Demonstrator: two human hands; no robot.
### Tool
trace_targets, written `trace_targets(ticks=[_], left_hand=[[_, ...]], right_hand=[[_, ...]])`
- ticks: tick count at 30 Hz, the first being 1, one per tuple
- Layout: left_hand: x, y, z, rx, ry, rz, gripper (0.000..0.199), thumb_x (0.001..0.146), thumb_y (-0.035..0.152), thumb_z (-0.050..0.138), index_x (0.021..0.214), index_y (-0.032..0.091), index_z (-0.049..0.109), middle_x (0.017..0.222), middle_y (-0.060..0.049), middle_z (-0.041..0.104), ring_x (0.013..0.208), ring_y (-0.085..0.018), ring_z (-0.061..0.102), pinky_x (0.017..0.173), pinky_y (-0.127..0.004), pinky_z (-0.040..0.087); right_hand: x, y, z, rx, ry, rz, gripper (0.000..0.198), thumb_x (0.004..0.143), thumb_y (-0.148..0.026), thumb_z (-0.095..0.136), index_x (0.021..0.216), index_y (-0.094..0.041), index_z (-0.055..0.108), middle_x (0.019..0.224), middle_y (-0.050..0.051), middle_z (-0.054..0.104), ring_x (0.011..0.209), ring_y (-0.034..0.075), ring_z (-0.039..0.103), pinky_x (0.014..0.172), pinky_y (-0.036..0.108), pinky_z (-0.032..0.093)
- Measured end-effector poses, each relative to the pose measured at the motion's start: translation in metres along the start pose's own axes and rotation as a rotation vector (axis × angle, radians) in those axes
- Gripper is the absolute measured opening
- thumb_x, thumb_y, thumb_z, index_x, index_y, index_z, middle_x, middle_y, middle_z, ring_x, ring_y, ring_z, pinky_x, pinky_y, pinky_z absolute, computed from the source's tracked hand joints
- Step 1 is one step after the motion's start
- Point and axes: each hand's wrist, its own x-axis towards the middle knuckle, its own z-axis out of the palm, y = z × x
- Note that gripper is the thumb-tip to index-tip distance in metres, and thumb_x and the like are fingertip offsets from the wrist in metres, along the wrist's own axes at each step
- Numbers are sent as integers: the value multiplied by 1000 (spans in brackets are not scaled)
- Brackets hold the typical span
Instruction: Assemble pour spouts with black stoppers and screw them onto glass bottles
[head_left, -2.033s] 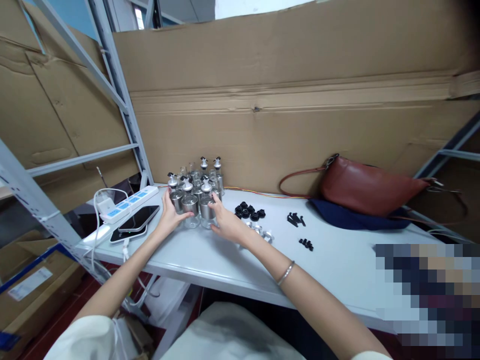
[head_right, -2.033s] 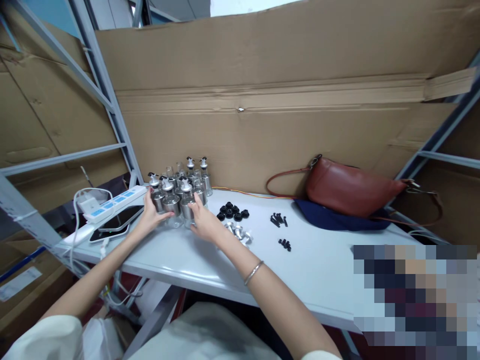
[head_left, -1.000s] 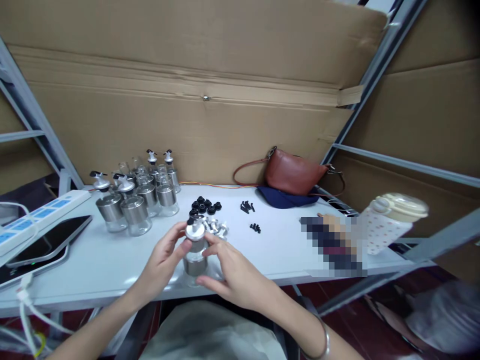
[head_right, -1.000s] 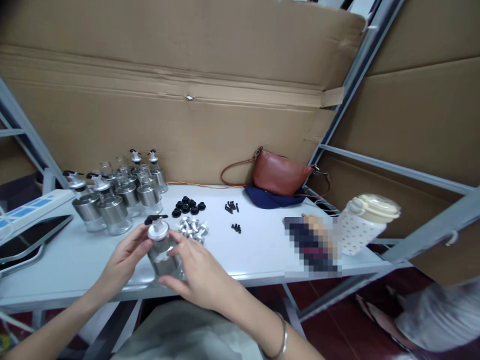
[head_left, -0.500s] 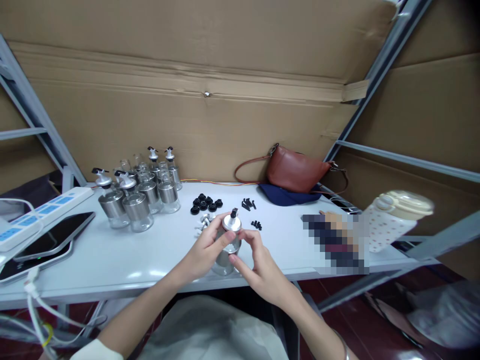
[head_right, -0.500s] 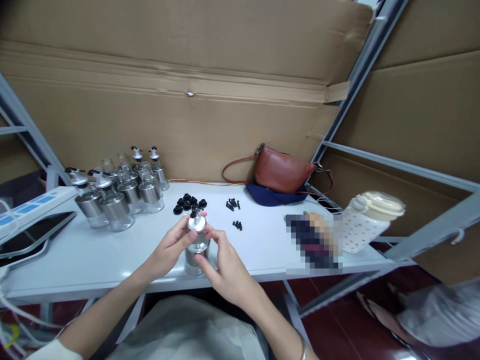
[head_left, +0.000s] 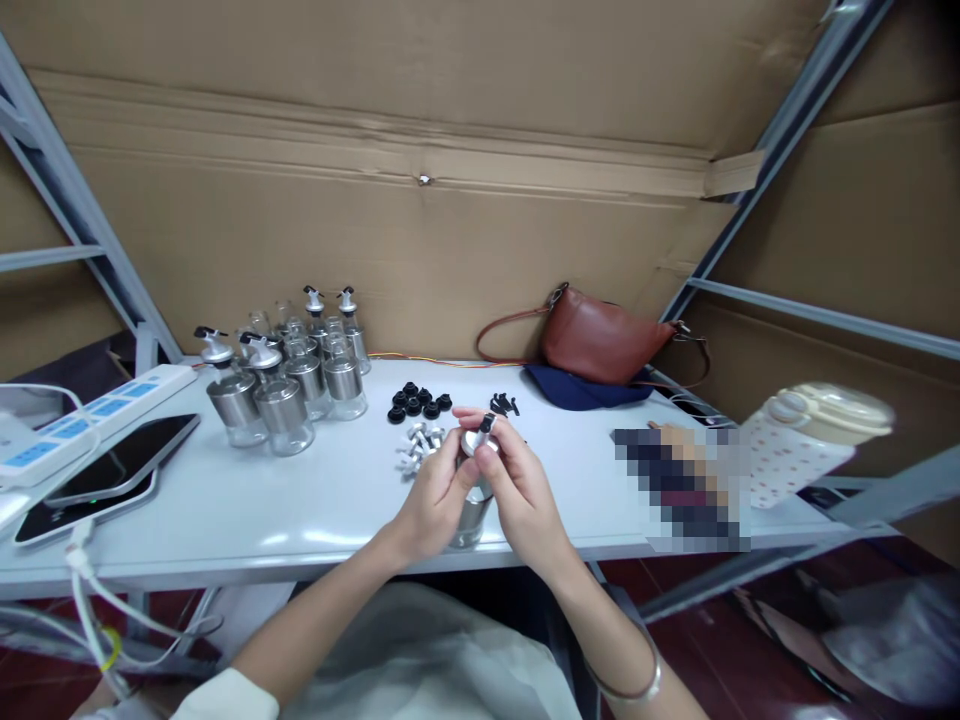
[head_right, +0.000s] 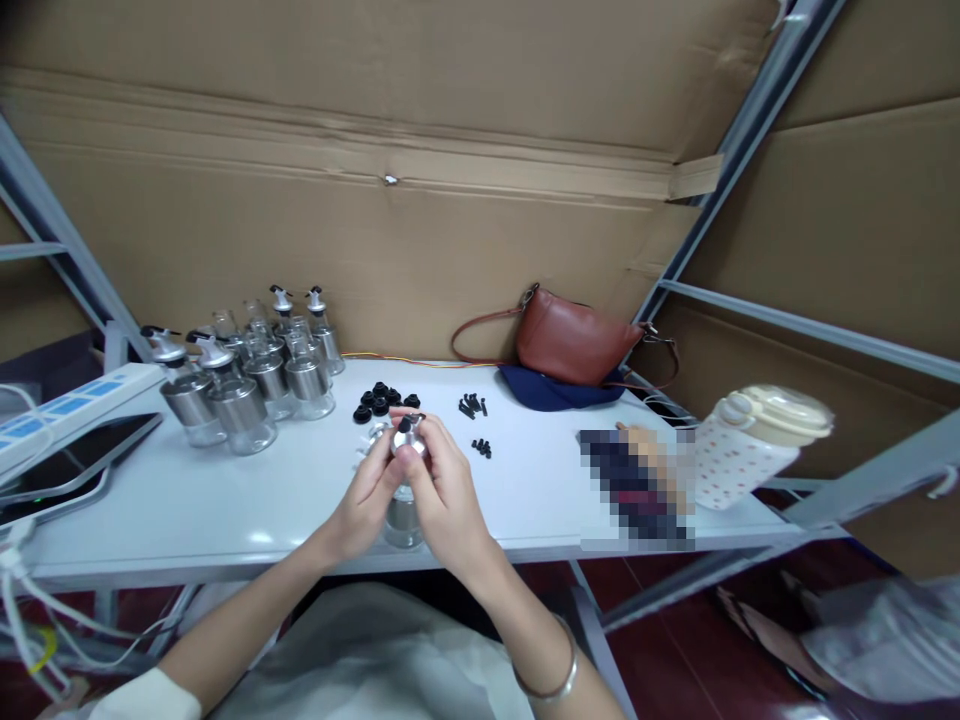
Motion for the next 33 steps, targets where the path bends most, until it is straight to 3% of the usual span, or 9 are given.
trace_targets(ticks=[6, 16, 26, 33], left_hand=[[3, -9, 11, 140, 139, 94, 44, 94, 54, 30, 108, 18, 52, 89, -6, 61, 77, -17, 56, 75, -30, 43], [2, -11, 14, 100, 164, 167, 48, 94, 53, 31, 116, 16, 53, 87, -6, 64, 69, -15, 56, 68, -27, 43], [5, -9, 17, 85, 208, 101, 52, 89, 64, 33, 87, 17, 56, 66, -1, 51, 60, -13, 44, 58, -25, 37], [-6, -4, 21, 52, 173, 121, 51, 90, 60, 34, 95, 16, 59, 76, -4, 58, 66, -15, 50, 63, -26, 40]], right_hand=[[-2, 2, 2, -7, 53, -51, 23, 96, -32, 40, 107, -22, 58, 109, 8, 59, 105, 22, 56, 88, 35, 47], [-2, 2, 4, -88, 102, -138, 20, 95, -33, 42, 101, -22, 57, 88, 4, 56, 79, 18, 56, 74, 31, 48], [-1, 7, 6, -184, 180, -231, 26, 95, -43, 39, 102, -22, 53, 96, 7, 59, 91, 22, 59, 79, 36, 49], [-12, 7, 9, -32, 231, -237, 23, 94, -42, 43, 103, -24, 56, 99, 7, 58, 98, 23, 57, 84, 38, 48]])
